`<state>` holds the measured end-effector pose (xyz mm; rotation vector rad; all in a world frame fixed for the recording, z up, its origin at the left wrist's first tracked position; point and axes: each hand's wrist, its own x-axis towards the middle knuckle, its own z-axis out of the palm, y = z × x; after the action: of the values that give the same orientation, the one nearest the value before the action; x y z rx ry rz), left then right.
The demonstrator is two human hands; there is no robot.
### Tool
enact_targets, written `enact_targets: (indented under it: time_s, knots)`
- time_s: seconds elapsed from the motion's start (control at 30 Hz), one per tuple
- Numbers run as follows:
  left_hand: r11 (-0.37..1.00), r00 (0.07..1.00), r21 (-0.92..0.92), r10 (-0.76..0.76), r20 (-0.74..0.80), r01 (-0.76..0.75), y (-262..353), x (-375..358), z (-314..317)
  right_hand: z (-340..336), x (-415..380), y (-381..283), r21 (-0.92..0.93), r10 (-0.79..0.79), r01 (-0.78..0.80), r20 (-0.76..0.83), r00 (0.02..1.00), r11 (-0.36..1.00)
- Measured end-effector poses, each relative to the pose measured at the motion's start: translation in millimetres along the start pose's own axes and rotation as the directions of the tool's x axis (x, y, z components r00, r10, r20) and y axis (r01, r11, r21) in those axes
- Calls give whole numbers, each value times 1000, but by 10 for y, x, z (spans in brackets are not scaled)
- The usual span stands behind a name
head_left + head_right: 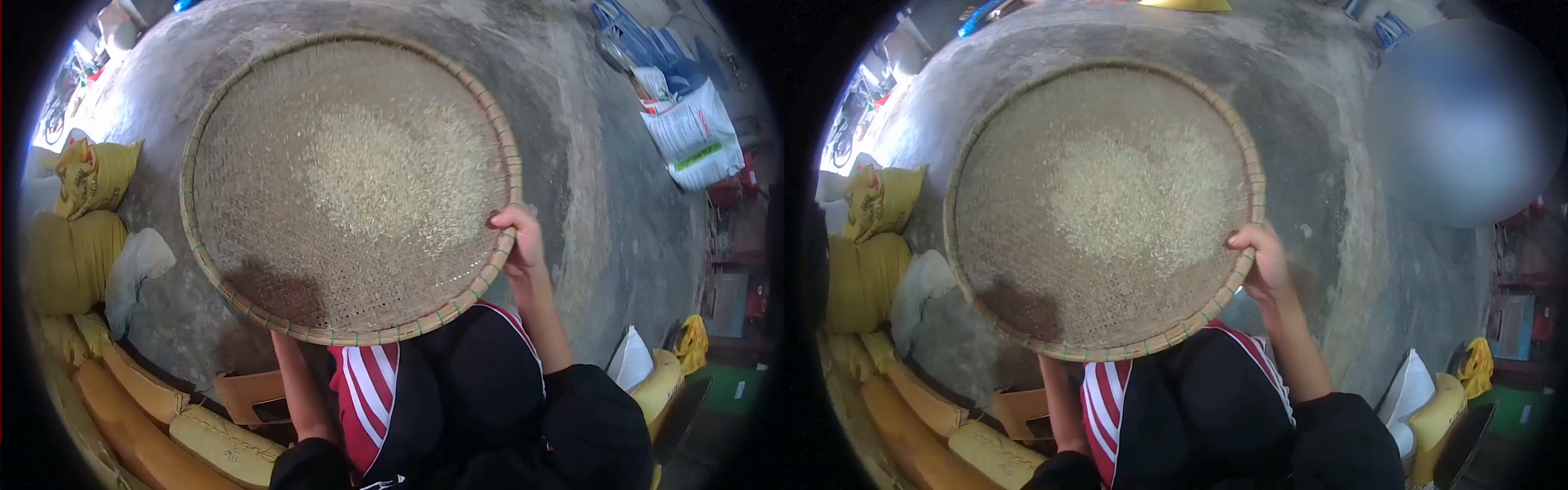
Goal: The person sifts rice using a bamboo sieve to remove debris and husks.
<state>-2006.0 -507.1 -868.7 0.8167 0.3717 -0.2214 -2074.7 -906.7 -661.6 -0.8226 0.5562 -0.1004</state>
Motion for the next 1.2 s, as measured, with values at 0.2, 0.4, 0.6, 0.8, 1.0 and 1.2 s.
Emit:
enact_targets:
  time_s: [0.2,0.4,0.6,0.8,1.0,1.2]
  knots:
    - [989,991,95,-111,-76,118,-150,-120,-9,138,-477,-419,-63,-215,212,-55,975,975]
    - [963,973,163,-195,-123,214,-256,-200,-119,-98,-1071,-404,-220,-281,228,-246,928,948]
    - [935,969,257,-222,-109,243,-248,-114,9,286,-1319,-326,-94,-271,254,-331,904,963]
    - [902,977,381,-212,-20,204,-224,-11,442,258,-1308,-301,-59,-277,271,-215,936,961]
    - [838,978,545,-143,152,37,-209,242,1233,157,-1295,-383,-66,-225,216,-190,956,974]
    - [761,950,632,-72,304,-145,-309,578,2061,228,-1255,-353,-115,-282,265,-175,943,957]
